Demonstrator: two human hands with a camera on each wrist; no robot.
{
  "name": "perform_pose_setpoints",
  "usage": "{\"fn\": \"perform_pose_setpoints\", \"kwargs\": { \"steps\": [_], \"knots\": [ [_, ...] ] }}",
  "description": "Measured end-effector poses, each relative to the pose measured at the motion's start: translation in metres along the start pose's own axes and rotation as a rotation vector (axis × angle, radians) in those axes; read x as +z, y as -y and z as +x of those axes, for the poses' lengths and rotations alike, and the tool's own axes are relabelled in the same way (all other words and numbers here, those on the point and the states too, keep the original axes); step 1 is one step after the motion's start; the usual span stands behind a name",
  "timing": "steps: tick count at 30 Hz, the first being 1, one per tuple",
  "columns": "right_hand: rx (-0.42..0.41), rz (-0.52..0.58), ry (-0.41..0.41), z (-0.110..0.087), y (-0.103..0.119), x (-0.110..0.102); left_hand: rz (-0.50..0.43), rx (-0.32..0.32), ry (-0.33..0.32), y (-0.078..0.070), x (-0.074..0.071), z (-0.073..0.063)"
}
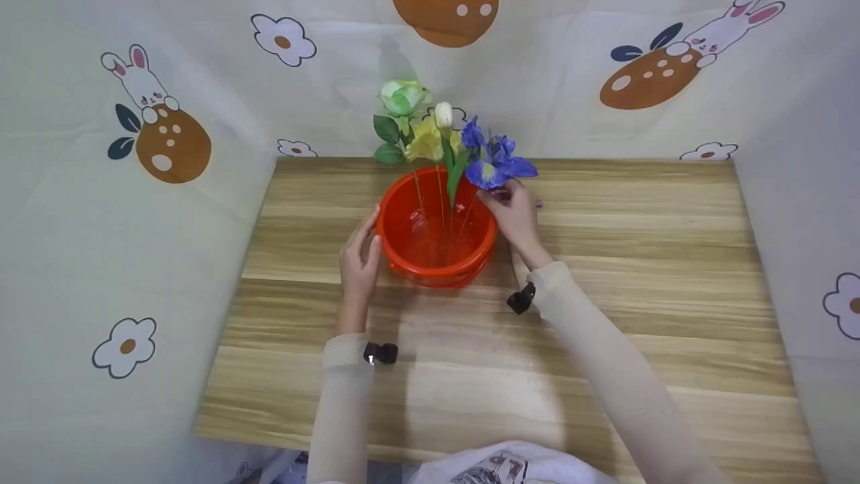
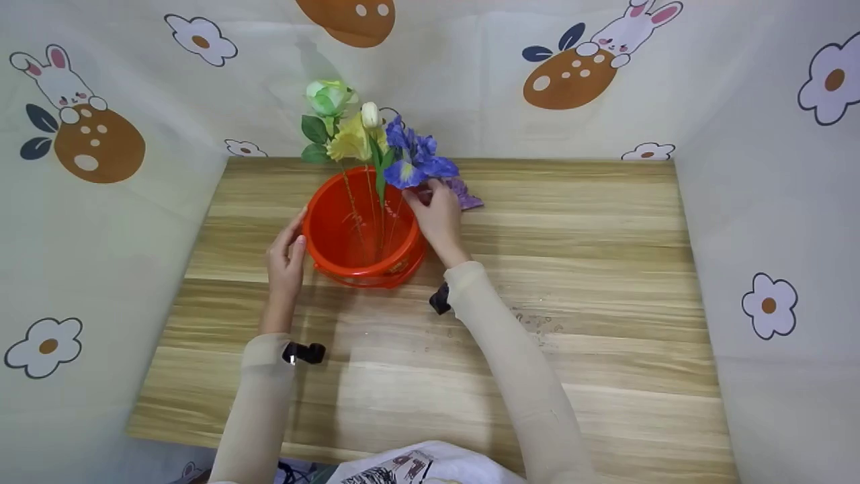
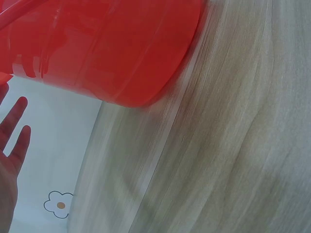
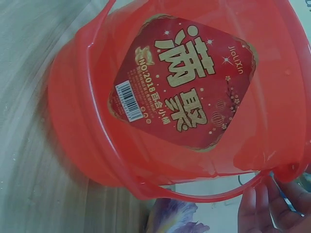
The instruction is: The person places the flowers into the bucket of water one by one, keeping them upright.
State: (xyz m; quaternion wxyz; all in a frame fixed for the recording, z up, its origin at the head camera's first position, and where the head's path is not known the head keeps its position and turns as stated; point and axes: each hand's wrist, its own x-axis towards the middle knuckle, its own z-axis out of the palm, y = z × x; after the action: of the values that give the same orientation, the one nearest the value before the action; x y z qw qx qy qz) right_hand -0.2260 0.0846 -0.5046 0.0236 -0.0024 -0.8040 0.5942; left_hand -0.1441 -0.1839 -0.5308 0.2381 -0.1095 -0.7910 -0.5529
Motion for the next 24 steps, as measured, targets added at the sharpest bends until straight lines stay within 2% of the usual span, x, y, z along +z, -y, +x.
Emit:
{"fn": "perform_pose_setpoints", "kwargs": {
  "steps": [10, 15, 22, 23, 24],
  "knots": [
    [-0.035, -0.009, -0.009, -0.006, -0.008, -0.007, 0.003, -0.002, 0.002, -0.001, 0.000, 0.000],
    [-0.035, 0.032, -0.028, -0.008, -0.016, -0.011, -0.002, -0.015, 0.003, -0.001, 0.000, 0.000],
    [-0.031, 0.098, -0.058, -0.010, -0.025, -0.014, 0.011, -0.022, -0.007, 0.031, 0.003, -0.005],
    [-0.024, 0.101, -0.055, -0.013, -0.022, -0.016, 0.012, -0.021, -0.007, 0.034, 0.003, -0.005],
    [-0.021, 0.102, -0.052, -0.016, -0.016, -0.017, 0.010, -0.017, -0.006, 0.031, 0.002, -0.005]
  ]
}}
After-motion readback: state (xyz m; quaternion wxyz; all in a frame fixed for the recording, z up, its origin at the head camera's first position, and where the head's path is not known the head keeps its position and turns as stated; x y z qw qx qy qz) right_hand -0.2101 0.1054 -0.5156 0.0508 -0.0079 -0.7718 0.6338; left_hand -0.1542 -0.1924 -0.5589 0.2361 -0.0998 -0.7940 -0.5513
